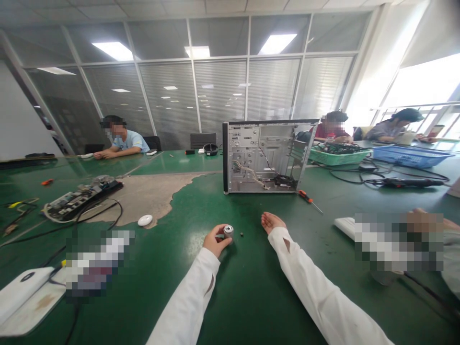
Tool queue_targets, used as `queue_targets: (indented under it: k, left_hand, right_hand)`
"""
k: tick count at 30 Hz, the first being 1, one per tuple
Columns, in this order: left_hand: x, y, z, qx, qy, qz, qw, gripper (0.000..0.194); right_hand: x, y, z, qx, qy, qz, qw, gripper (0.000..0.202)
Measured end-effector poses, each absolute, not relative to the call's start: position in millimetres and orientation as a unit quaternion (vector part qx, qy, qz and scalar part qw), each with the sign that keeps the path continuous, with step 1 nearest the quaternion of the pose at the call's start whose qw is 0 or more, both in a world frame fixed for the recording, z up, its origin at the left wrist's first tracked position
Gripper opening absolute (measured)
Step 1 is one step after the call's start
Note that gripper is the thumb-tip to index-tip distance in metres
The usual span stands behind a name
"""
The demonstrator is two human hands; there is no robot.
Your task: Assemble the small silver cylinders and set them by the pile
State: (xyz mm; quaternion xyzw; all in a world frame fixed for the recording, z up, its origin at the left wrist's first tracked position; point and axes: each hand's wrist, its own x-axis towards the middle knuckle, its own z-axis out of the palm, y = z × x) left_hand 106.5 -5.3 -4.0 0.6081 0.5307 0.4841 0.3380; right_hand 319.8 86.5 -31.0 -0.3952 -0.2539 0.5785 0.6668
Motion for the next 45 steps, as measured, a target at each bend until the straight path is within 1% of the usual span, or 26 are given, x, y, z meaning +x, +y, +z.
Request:
queue_targets:
  k: [7, 12, 19, 24, 28, 33, 38, 41, 45]
  left_hand:
    - [107, -4, -3, 0.612, 0.523, 0.484, 0.344, 0.037]
    - [108, -5, 1, 0.609, 0.527, 0.482, 0.344, 0.037]
    - [107, -4, -2, 0.611, 0.531, 0.482, 0.335, 0.038]
    - [105, -3, -4, 0.615, 0.520, 0.485, 0.341, 0.038]
    - [105, -4, -4, 0.611, 0.516, 0.493, 0.343, 0.037]
    - [108, -4, -7, 0.613, 0.558, 0.483, 0.282, 0.037]
    - [106, -4, -8, 0.638, 0.549, 0.478, 0.251, 0.034]
    - [106, -4, -9, 0.636, 0.527, 0.479, 0.297, 0.035]
    - [110, -8, -8, 0.625, 0.452, 0.463, 0.436, 0.033]
  right_hand:
    - [321, 89, -33, -0.411, -0.299, 0.554, 0.659, 0.019]
    - [314, 86, -33, -0.440, -0.381, 0.516, 0.628, 0.024]
    - [290, 61, -26, -0.451, -0.587, 0.425, 0.522, 0.023]
    - [280, 41, -20, -0.405, -0.795, 0.224, 0.392, 0.041]
    - [274, 36, -20, -0.400, -0.834, 0.171, 0.339, 0.039]
    - [271, 37, -21, -0.415, -0.831, 0.158, 0.334, 0.037]
    - [269, 23, -8, -0.386, -0.816, 0.149, 0.403, 0.049]
    - [261, 8, -1, -0.346, -0.824, 0.152, 0.422, 0.050]
    - [253, -4, -3, -0.347, -0.825, 0.141, 0.424, 0.045]
